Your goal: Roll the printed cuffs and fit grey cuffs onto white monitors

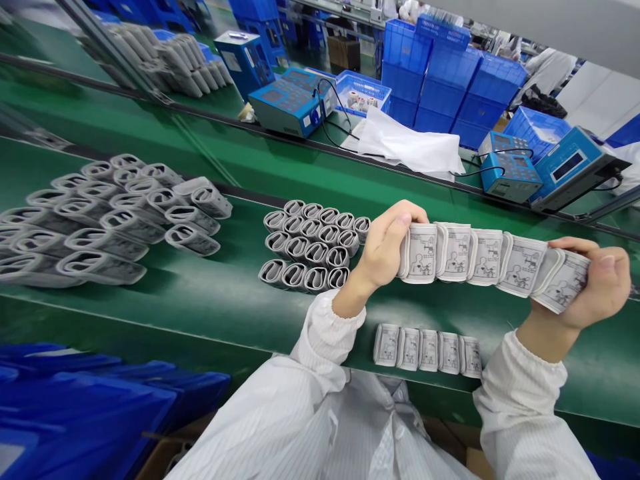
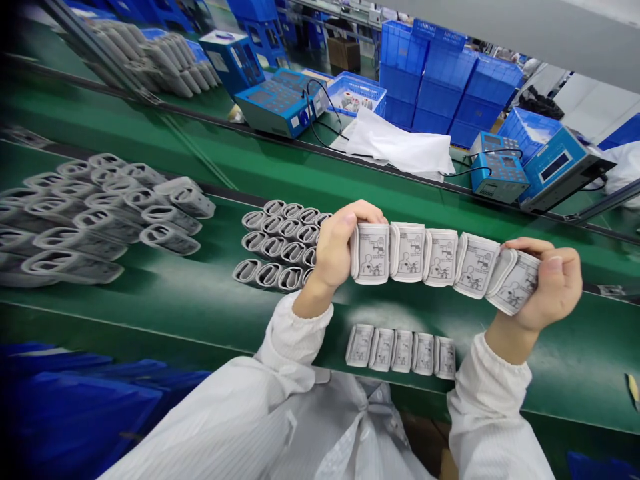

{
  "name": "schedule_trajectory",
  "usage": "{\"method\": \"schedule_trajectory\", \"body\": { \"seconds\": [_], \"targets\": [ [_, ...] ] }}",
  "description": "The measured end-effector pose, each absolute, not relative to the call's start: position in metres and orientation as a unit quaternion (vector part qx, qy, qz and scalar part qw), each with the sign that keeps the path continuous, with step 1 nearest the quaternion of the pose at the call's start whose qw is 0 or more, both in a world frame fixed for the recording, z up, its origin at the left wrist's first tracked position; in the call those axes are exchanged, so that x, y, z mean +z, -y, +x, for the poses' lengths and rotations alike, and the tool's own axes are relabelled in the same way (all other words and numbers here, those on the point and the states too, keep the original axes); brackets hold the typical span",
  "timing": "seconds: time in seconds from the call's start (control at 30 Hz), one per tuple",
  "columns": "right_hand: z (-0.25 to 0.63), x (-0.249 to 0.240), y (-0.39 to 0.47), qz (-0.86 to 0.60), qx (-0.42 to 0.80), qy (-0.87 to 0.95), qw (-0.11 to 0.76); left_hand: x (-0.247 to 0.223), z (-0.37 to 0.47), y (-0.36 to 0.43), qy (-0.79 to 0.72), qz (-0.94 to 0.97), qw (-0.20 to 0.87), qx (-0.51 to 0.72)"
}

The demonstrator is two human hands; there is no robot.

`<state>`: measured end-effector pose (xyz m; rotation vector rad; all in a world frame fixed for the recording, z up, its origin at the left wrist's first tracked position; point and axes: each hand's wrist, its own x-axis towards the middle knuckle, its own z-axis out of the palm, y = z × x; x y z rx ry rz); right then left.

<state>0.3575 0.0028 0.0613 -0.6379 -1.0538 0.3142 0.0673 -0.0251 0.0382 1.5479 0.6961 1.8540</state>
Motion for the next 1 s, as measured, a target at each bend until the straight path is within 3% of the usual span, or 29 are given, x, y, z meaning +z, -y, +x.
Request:
{"method": "schedule_trajectory", "body": {
  "seconds": [1.0],
  "targets": [
    [0.3607, 0.0612, -0.0070, -0.275, 0.148, 0.505, 0.805, 0.0351, 0.0640, 0.0224, -0.256, 0.601, 0.317, 0.688]
  ]
}}
